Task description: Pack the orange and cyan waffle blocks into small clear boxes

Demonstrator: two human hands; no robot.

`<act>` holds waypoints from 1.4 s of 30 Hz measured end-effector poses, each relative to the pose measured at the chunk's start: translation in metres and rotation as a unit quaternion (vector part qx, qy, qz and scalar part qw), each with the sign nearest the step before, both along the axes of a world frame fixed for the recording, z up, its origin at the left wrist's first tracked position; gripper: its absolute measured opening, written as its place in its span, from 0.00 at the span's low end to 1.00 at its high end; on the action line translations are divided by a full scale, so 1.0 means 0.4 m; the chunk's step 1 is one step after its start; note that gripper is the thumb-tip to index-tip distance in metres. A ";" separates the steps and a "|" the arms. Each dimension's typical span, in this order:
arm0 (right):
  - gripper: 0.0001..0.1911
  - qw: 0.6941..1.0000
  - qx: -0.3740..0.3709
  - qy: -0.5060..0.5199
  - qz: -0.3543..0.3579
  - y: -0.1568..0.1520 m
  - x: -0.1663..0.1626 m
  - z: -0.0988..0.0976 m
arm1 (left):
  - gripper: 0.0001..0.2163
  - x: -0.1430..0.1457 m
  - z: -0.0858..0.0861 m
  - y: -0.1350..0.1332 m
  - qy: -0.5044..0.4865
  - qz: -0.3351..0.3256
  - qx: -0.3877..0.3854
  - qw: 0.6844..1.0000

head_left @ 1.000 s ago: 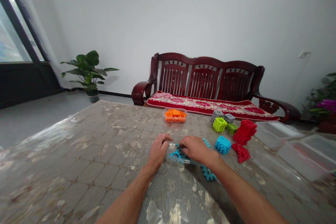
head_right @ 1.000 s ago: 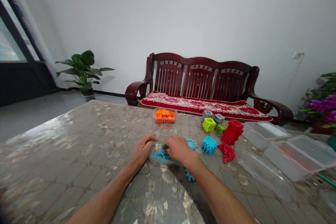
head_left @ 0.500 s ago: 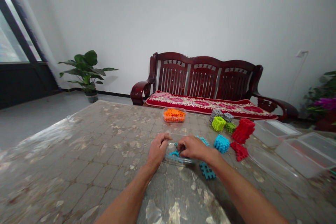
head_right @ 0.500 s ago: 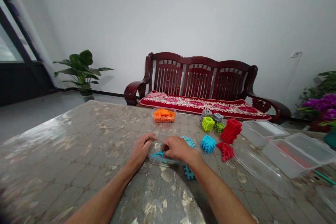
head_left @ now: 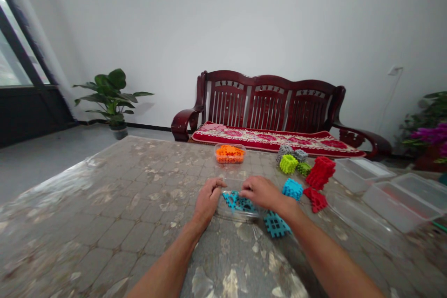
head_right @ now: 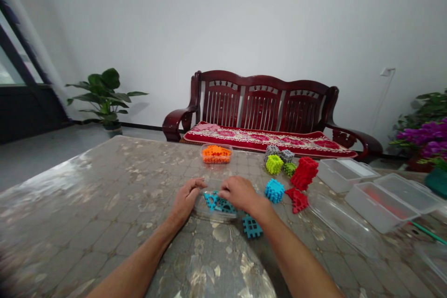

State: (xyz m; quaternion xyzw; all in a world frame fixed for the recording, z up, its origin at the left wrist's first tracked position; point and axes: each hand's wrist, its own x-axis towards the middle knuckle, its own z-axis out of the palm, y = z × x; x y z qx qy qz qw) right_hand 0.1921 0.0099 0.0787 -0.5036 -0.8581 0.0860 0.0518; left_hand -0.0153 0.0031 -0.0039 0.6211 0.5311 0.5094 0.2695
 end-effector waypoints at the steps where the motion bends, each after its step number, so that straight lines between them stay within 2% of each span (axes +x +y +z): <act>1: 0.13 0.999 0.017 0.028 -0.016 0.002 0.020 0.007 | 0.13 0.000 0.000 0.000 -0.001 0.000 -0.001 1.000; 4: 0.12 0.991 0.040 0.109 -0.063 0.002 0.071 0.022 | 0.13 0.002 0.001 -0.001 -0.003 -0.001 0.000 1.000; 7: 0.14 0.989 0.016 0.146 -0.029 -0.005 0.072 0.017 | 0.13 0.003 0.003 -0.003 -0.004 -0.005 0.004 1.000; 11: 0.19 0.992 -0.029 0.101 0.067 -0.010 0.004 -0.016 | 0.12 0.002 0.004 -0.001 -0.003 -0.003 0.009 1.000; 15: 0.23 0.994 -0.047 0.028 0.091 -0.003 -0.053 -0.047 | 0.12 0.002 0.001 0.001 -0.001 0.001 0.010 1.000; 19: 0.25 0.992 -0.056 0.032 0.112 0.006 -0.059 -0.061 | 0.12 0.003 -0.001 0.000 0.001 0.002 0.012 1.000; 23: 0.25 0.996 -0.028 0.063 0.059 0.012 -0.027 -0.053 | 0.12 0.003 0.000 -0.001 0.002 0.000 0.013 1.000; 26: 0.24 0.998 -0.025 0.047 0.032 0.009 0.001 -0.040 | 0.12 0.002 0.002 -0.002 0.002 0.000 0.009 1.000; 32: 0.21 0.998 -0.035 -0.032 0.044 -0.008 0.012 -0.044 | 0.12 0.004 0.004 -0.003 -0.001 0.002 0.006 1.000; 36: 0.20 0.999 -0.017 0.012 0.046 -0.007 0.026 -0.034 | 0.12 0.005 0.005 -0.003 0.000 0.004 0.006 1.000; 38: 0.20 0.997 0.012 0.077 0.010 -0.004 0.056 -0.019 | 0.12 0.005 0.006 -0.004 -0.001 0.004 0.005 1.000; 42: 0.19 0.974 0.048 0.180 -0.128 -0.008 0.143 -0.001 | 0.12 0.003 0.009 -0.004 -0.003 0.004 0.001 1.000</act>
